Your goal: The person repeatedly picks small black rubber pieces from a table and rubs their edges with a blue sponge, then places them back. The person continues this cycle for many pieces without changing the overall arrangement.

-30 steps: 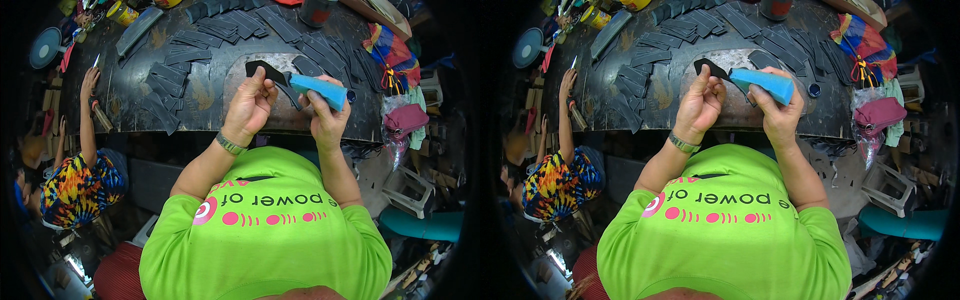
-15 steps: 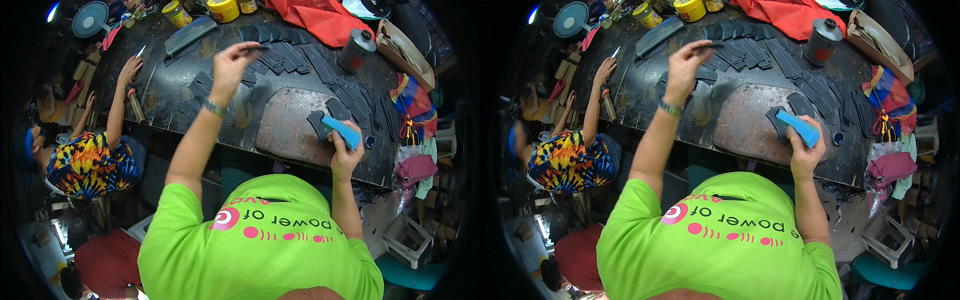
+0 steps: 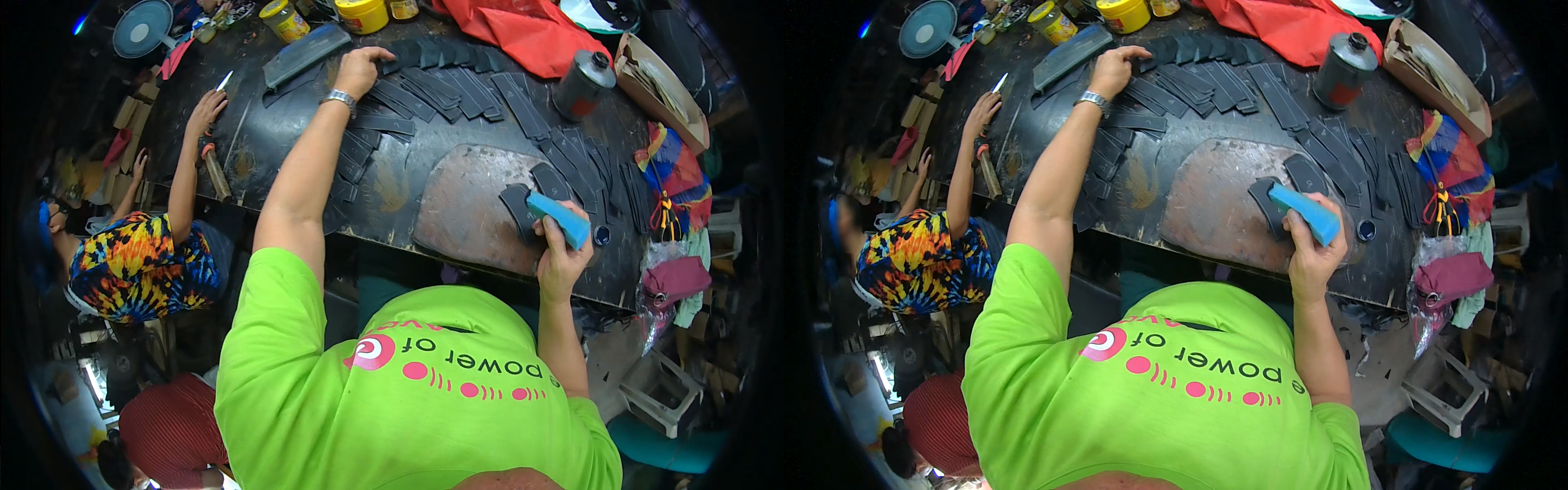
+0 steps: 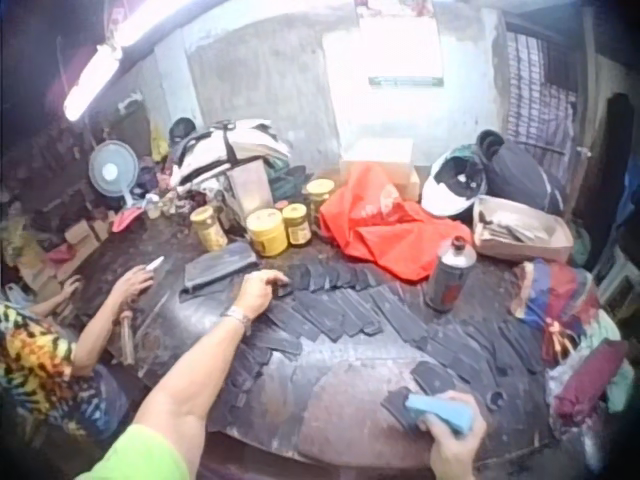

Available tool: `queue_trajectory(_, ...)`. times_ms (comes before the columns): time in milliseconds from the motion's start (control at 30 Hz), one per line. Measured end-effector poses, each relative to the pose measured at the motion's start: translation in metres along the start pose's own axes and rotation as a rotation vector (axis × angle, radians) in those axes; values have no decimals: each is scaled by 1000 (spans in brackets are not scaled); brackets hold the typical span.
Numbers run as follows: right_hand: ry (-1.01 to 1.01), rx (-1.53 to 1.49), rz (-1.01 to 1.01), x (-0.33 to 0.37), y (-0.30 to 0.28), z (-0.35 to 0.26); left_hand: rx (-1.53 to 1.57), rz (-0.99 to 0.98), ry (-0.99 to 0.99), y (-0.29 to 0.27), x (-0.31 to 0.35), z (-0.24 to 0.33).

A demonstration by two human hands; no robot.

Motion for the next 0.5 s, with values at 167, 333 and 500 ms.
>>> queue_trajectory(167,36,-170,79,-3,-7,2,43,29,-83,-29,17,55)
queue_trajectory(333,30,-224,105,-2,-9,4,543,-182,290,-28,116,188)
queue_trajectory(500,32,-184,94,-2,-5,0,296,-222,281,-19,166,238)
Point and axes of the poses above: each hand's wrist, its own x-axis away from the middle knuckle, its own y-axis out of the palm, z = x × y, the point moved 5 cm from there along -x, towards the middle knuckle, and after that the axes turned 13 degrees about z, right-handed, at the moved point
